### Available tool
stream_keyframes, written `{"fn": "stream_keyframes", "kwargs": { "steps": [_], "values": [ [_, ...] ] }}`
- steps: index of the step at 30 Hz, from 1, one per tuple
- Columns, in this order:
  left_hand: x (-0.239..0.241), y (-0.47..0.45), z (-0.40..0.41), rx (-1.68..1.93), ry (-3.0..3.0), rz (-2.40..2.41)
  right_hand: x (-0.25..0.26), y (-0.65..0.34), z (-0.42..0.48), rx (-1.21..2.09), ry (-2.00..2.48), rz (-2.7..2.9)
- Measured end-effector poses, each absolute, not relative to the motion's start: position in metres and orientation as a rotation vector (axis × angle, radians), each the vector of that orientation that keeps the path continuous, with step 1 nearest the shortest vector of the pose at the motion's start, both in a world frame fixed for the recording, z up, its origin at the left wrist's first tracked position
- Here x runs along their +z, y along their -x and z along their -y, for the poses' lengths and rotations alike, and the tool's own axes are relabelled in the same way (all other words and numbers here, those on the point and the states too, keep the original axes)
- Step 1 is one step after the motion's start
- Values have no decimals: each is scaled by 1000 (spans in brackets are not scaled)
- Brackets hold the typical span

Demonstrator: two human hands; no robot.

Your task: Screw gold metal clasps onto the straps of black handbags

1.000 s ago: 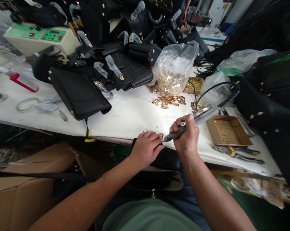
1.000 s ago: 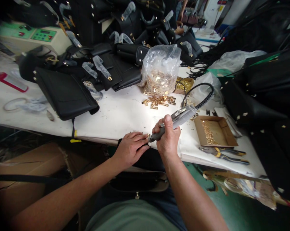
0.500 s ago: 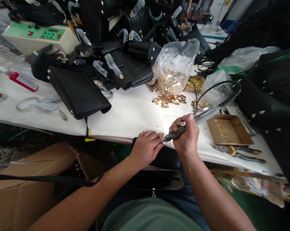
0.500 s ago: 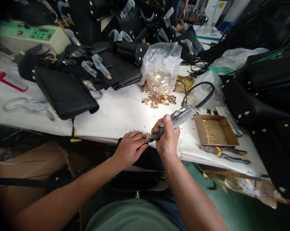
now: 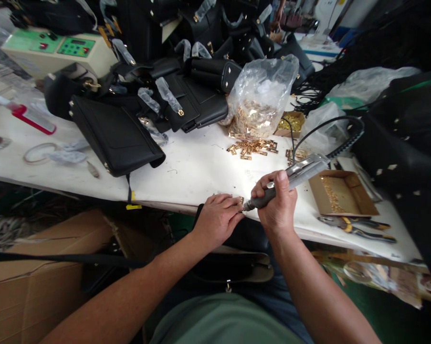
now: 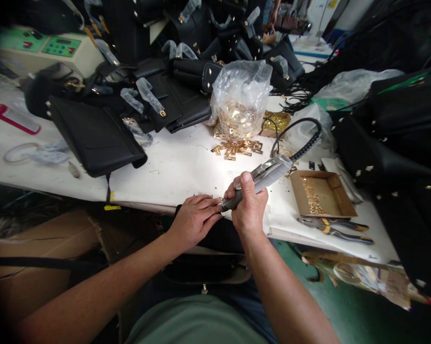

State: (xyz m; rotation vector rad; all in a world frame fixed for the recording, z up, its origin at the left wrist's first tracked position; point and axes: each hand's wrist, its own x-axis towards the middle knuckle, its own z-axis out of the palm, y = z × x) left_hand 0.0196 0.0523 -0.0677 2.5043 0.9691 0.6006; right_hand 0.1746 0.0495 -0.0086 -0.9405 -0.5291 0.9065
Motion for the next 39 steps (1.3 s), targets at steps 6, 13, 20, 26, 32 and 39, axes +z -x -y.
{"fn": "stream_keyframes", "kwargs": {
  "steps": [6,13,20,26,32,39],
  "values": [
    [-67,-19,-52,595,-2506,-965,-10,-176,-49,915,937,541],
    [-65,-20,-52,587,-2512,-971,-10,-175,-47,896,930,566],
    [-62,-19,-53,558,-2520,-961,-8,-177,-48,867,926,584],
    [-62,-19,-53,543,-2511,-981,-13,-184,-52,786,975,633],
    [-66,-20,-52,531,-2470,-1079,-21,-184,-52,754,1063,659],
    [-74,-19,-51,553,-2446,-1114,-32,-178,-55,724,1139,717]
  ]
}}
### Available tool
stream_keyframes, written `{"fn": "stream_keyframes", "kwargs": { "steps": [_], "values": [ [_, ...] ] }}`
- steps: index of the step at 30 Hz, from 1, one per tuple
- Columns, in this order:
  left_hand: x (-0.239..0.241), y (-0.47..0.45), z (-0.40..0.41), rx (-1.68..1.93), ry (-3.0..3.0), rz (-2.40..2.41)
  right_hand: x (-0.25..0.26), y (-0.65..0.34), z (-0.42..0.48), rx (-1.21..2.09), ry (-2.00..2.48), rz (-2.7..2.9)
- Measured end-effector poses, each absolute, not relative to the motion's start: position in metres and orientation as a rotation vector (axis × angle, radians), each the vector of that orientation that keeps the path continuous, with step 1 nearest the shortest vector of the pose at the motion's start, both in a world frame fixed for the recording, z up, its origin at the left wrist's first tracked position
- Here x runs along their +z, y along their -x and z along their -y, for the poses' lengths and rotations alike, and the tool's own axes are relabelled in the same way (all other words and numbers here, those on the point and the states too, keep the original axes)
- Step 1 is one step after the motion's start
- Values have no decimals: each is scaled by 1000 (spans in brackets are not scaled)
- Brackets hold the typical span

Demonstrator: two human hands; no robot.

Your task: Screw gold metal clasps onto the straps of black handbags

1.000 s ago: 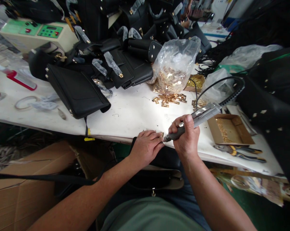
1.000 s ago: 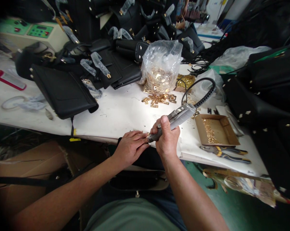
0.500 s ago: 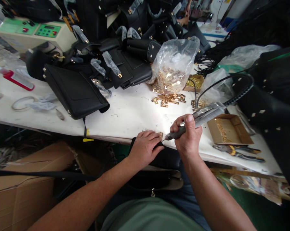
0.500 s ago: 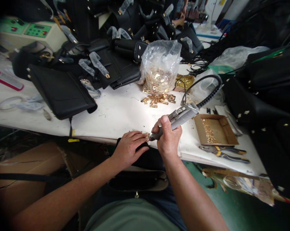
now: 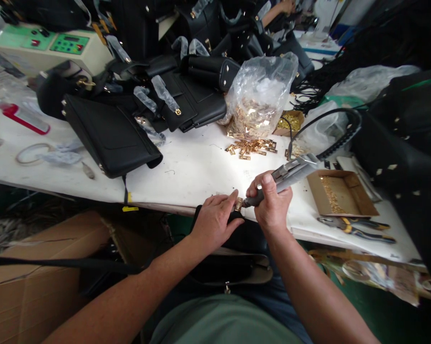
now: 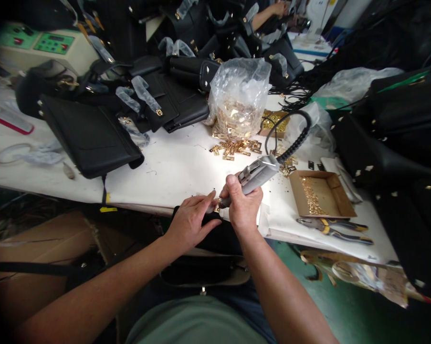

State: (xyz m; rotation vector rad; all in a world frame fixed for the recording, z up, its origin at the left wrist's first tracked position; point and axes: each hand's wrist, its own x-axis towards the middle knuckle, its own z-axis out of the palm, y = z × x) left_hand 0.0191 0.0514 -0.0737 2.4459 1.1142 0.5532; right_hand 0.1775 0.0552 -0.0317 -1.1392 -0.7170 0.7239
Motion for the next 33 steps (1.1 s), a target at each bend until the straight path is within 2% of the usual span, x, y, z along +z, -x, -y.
{"fn": "stream_keyframes", "kwargs": {
  "steps": [16,25,33],
  "values": [
    [-64,-20,-51,531,-2475,-1095,-27,-174,-49,768,1184,1123],
    [-68,-20,-51,568,-2439,-1080,-40,-174,-51,834,1077,1193],
    [-64,-19,-51,553,-2392,-1077,-41,-172,-54,871,1164,1103]
  ]
}}
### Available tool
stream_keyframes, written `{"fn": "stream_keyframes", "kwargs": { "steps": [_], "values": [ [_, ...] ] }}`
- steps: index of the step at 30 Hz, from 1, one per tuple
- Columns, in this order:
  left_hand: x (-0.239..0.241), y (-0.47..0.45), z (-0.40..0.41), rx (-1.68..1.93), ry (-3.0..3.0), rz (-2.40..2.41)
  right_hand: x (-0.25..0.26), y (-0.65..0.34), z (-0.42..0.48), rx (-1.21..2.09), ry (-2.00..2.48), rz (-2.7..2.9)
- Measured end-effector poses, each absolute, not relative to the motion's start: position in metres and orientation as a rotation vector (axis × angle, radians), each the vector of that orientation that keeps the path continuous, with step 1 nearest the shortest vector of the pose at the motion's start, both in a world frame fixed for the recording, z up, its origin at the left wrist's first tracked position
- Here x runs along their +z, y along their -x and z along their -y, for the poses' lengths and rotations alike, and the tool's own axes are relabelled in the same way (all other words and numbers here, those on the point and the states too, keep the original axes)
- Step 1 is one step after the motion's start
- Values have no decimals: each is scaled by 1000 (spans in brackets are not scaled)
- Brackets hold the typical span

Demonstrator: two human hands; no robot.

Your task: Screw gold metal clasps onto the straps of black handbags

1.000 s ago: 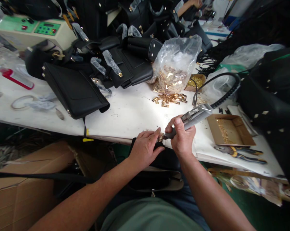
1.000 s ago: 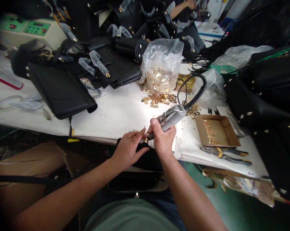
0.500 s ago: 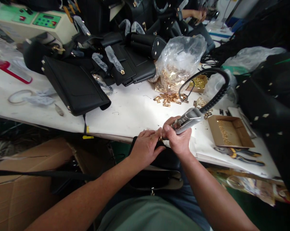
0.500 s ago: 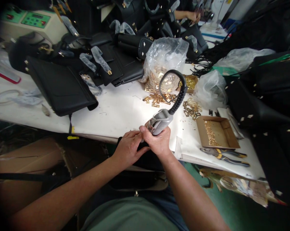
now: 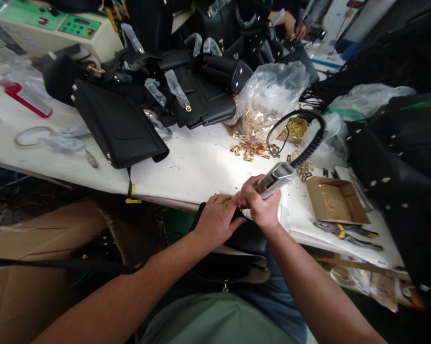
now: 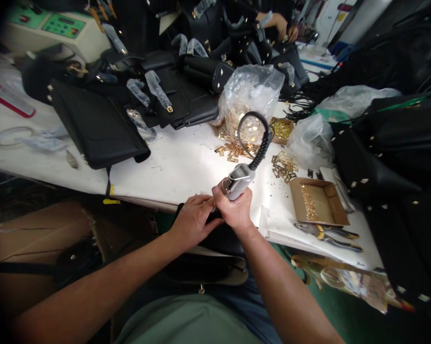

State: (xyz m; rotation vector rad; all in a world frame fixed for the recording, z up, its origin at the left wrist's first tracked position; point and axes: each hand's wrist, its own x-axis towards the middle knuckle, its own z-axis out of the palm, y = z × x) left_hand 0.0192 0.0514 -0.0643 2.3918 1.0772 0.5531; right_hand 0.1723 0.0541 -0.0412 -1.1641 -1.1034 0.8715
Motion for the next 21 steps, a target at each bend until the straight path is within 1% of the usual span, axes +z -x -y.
{"fn": "stream_keyframes", "kwargs": {
  "steps": [6,12,18,19,21],
  "values": [
    [-69,-17,-48,678,-2359,-1167,-32,-161,-56,899,1238,1119],
    [-78,-17,-54,728,-2376,-1190,-28,-155,-66,815,1147,1104],
    [-74,-16,-54,696,-2393,-1155,-9,-163,-60,934,1125,988],
    [-74,-16,-54,707,-2406,-1139,-3,-170,-60,914,1162,968],
    [-71,-17,-54,726,-2451,-1115,8,-187,-64,747,1298,967]
  ]
}}
